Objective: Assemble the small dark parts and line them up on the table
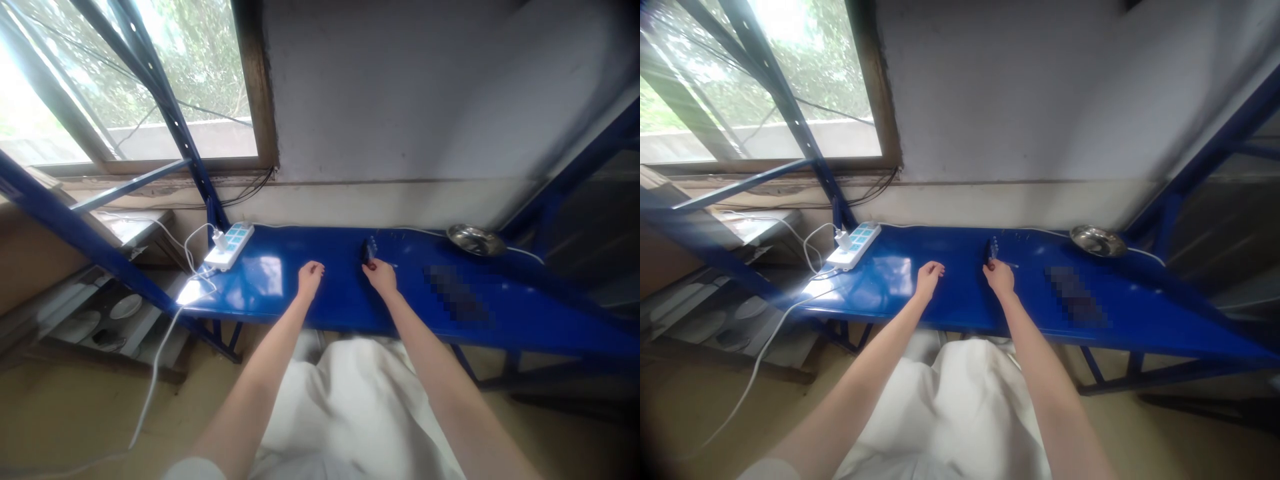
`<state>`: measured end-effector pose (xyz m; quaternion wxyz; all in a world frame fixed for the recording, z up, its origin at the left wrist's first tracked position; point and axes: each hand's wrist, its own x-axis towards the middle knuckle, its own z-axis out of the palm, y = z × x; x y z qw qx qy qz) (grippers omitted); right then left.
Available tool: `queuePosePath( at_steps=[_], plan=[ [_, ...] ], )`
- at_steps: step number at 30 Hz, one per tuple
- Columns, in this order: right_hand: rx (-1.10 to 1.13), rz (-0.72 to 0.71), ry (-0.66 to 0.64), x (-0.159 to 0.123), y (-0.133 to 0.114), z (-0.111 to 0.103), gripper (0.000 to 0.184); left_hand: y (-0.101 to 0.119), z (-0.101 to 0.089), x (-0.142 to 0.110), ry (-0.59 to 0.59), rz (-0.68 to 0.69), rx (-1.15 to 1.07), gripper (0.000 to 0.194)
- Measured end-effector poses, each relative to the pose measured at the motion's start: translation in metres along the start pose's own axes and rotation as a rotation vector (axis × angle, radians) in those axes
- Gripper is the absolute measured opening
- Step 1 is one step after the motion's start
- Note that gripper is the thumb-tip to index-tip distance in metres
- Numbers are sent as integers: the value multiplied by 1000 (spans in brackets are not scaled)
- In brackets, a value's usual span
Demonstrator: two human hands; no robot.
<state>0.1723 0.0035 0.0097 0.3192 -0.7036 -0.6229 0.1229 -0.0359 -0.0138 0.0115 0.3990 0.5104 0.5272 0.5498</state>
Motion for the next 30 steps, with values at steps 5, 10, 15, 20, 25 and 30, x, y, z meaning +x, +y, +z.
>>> queuePosePath(
  at_steps=[5,10,15,20,25,30],
  plan=[
    [0,12,-12,-2,0,1,24,-2,0,1,4,-4,-1,13],
    [-36,41,-102,5,2,-5,23,-2,0,1,13,7,-3,13],
    [-67,147,-110,9,11,-14,20,0,0,0,3,0,0,13],
    [-80,144,-46,4,15,-13,25,0,0,0,5,-11,6,13],
    [-35,126,47,-1,19,-6,40,0,1,0,11,2,12,13],
    [6,82,153,-8,24,2,39,0,1,-1,-15,27,87,14]
  ],
)
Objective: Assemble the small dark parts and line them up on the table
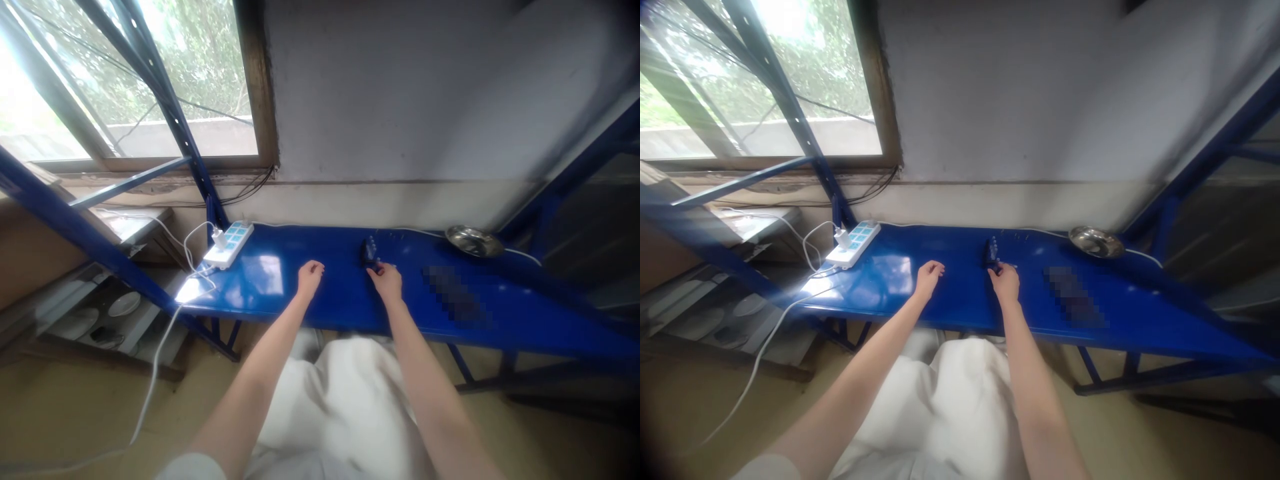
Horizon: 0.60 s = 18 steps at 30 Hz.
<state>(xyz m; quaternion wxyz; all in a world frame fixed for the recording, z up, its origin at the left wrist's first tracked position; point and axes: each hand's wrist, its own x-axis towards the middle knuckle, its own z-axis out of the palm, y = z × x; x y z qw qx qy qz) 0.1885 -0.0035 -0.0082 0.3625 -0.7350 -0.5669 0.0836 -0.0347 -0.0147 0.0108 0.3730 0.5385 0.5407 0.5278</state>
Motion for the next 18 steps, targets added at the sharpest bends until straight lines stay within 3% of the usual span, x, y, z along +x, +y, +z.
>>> queuePosePath(
  at_steps=[3,10,13,18],
  plan=[
    [-3,-23,31,-2,2,3,38,1,2,-2,-60,87,159,16],
    [-35,-34,31,-4,0,3,33,17,25,-11,-392,553,607,47],
    [-22,-41,44,-5,0,3,32,24,46,-10,-422,580,738,53],
    [-20,-56,48,-4,1,4,31,24,75,0,-375,539,828,52]
  ],
)
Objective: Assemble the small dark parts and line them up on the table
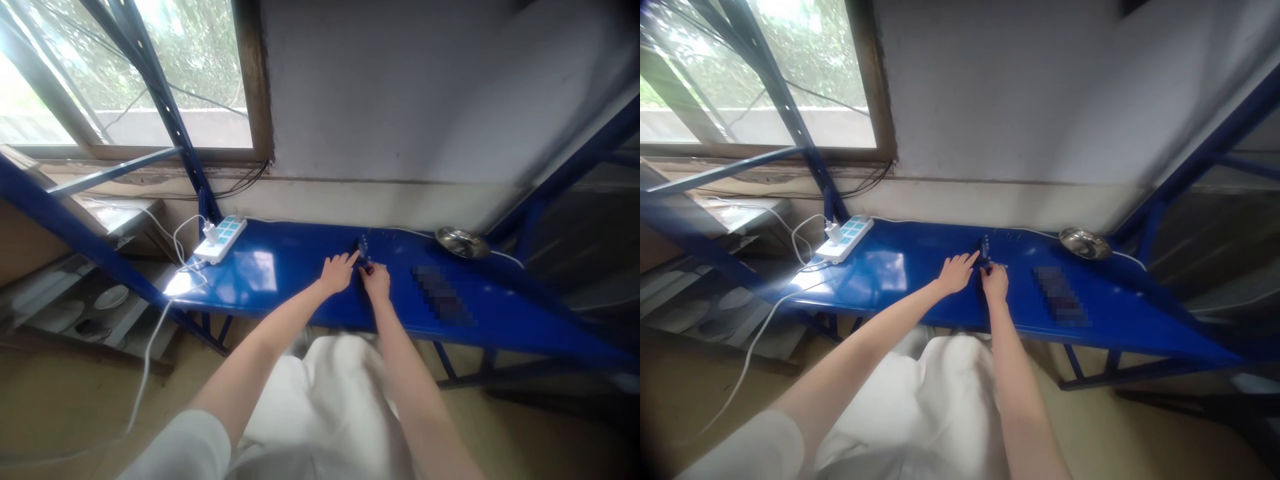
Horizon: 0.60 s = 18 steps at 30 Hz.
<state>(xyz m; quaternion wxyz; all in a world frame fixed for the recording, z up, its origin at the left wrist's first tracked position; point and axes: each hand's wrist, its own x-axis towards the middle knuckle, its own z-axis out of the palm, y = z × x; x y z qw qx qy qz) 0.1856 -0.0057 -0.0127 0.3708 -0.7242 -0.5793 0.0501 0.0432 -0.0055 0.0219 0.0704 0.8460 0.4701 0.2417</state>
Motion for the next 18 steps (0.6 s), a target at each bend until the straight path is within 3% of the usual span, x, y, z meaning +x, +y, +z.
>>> queuePosePath(
  at_steps=[4,10,18],
  plan=[
    [6,-24,10,0,1,0,30,-1,6,10,2,-17,-30,44],
    [7,-36,5,0,1,0,28,-3,-1,17,47,-47,-70,25],
    [-18,-8,-14,1,-1,-2,24,-12,-12,14,185,-98,-339,19]
  ],
)
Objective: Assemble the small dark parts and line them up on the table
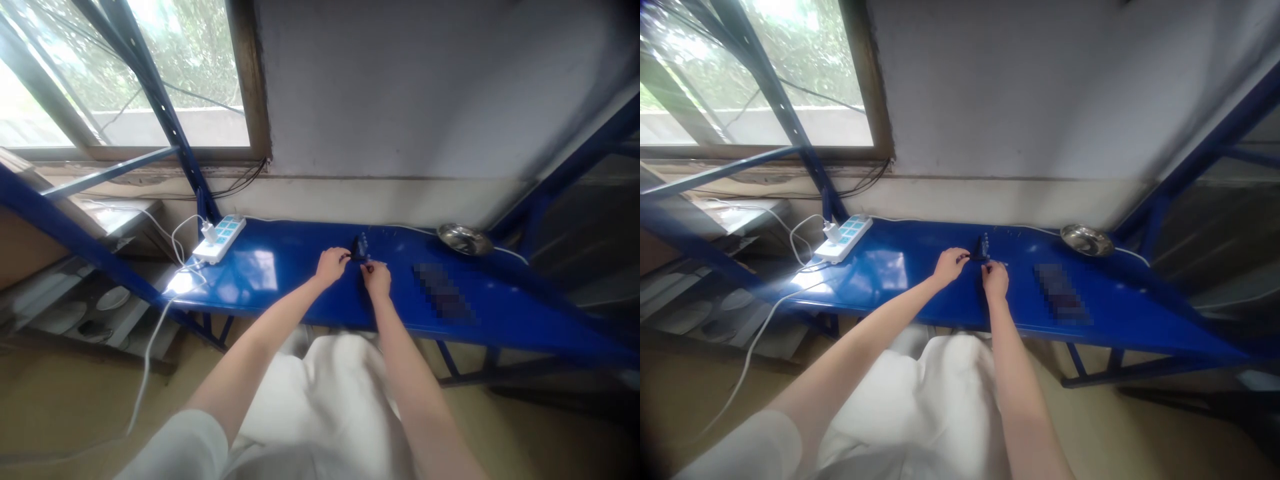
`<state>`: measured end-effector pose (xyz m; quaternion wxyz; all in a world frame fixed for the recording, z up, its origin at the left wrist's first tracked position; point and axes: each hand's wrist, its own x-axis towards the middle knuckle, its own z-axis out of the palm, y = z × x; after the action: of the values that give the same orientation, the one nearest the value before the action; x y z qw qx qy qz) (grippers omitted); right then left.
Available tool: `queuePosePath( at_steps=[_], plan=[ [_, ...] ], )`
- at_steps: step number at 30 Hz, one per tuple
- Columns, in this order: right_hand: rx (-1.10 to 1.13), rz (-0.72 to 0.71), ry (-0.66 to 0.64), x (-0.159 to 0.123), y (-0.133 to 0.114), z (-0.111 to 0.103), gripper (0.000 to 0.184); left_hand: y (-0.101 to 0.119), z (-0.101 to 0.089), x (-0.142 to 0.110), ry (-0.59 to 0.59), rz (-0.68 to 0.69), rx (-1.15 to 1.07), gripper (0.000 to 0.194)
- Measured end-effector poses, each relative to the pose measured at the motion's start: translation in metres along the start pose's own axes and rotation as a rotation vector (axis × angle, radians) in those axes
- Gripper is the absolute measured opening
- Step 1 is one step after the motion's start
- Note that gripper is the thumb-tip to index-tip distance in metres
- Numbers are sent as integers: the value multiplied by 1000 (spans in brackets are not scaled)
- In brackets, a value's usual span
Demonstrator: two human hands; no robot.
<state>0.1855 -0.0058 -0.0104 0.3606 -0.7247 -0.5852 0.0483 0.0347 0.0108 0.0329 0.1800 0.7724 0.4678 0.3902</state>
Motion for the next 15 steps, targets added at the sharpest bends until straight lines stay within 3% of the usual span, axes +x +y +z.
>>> queuePosePath(
  at_steps=[5,9,15],
  plan=[
    [-31,-119,-1,-3,-1,-1,22,5,-6,0,115,-94,-192,17],
    [-71,-259,14,-5,-3,-1,23,9,-9,-2,100,-83,-227,15],
    [-125,-344,21,-7,-5,-2,25,10,-14,-6,81,-56,-210,16]
  ],
)
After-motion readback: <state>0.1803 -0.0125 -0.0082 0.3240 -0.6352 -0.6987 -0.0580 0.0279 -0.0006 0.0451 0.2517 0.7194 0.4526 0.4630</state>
